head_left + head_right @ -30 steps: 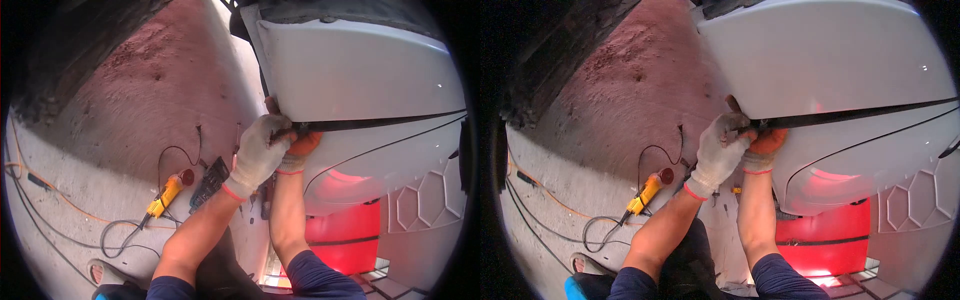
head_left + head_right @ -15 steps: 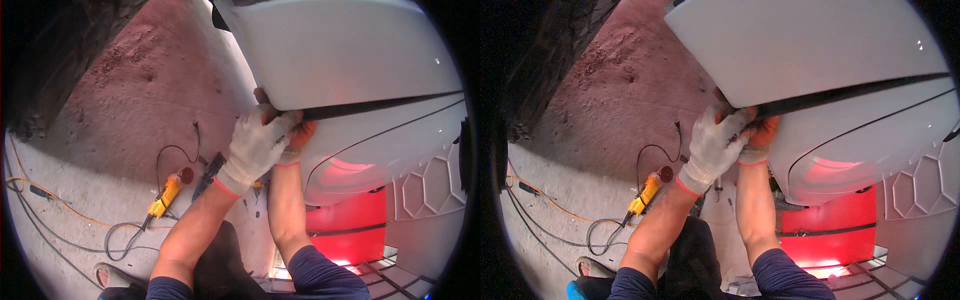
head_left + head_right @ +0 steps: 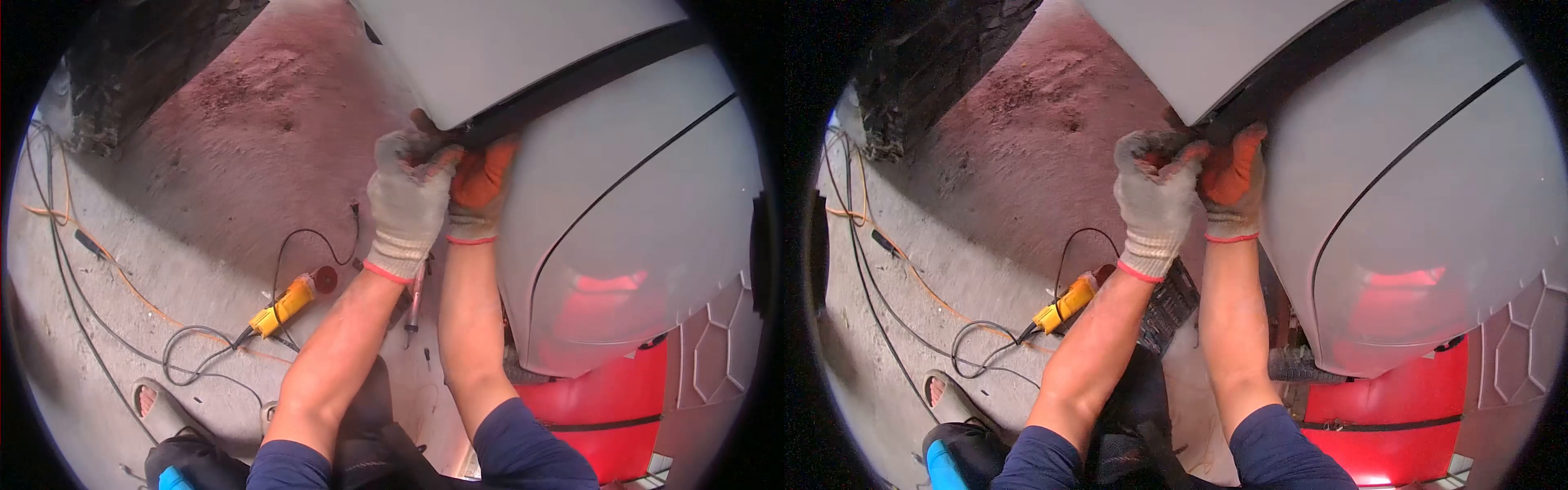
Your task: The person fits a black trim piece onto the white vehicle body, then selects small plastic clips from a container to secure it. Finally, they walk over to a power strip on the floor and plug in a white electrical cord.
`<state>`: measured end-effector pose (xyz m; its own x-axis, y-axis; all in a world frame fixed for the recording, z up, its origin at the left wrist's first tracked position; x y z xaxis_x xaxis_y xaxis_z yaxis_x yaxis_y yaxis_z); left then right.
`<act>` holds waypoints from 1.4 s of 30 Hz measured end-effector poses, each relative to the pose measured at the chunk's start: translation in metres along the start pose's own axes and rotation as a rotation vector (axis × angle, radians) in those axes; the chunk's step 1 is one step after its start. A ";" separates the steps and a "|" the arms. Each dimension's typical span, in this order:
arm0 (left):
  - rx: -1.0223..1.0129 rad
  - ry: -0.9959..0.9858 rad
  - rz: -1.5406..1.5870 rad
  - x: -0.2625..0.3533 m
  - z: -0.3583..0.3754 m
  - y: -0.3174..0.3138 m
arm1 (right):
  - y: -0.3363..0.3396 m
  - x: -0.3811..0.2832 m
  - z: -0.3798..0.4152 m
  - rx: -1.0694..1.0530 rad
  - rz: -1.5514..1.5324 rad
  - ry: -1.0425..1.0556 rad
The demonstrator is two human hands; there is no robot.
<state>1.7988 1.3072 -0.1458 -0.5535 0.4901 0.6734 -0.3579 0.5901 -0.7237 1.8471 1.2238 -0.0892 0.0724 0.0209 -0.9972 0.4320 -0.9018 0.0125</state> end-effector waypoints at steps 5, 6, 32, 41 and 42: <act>0.034 0.174 -0.110 0.022 -0.015 -0.002 | 0.052 0.014 0.007 0.365 0.459 -0.076; 0.040 0.173 -0.117 0.020 -0.019 -0.004 | 0.031 0.009 0.004 0.399 0.278 -0.044; -0.072 0.252 0.189 0.028 -0.045 -0.003 | 0.018 0.011 0.013 0.539 0.802 0.366; -0.124 0.294 0.218 0.011 -0.040 -0.002 | 0.045 0.030 0.026 0.574 0.447 0.107; -0.143 0.290 0.210 0.015 -0.040 0.000 | 0.054 0.035 0.030 0.585 0.400 0.043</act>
<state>1.8207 1.3396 -0.1295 -0.3607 0.7586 0.5427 -0.1398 0.5313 -0.8356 1.8463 1.1626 -0.1257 0.1650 -0.3539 -0.9206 -0.1879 -0.9276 0.3229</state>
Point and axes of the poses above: each hand's wrist, its own z-axis away from the middle knuckle, its own y-axis out of the back of the hand, x = y × z, the point moved 1 cm from there along -z, towards the middle knuckle, and after that the axes turned 13 degrees about -y, right-handed, at the moved point
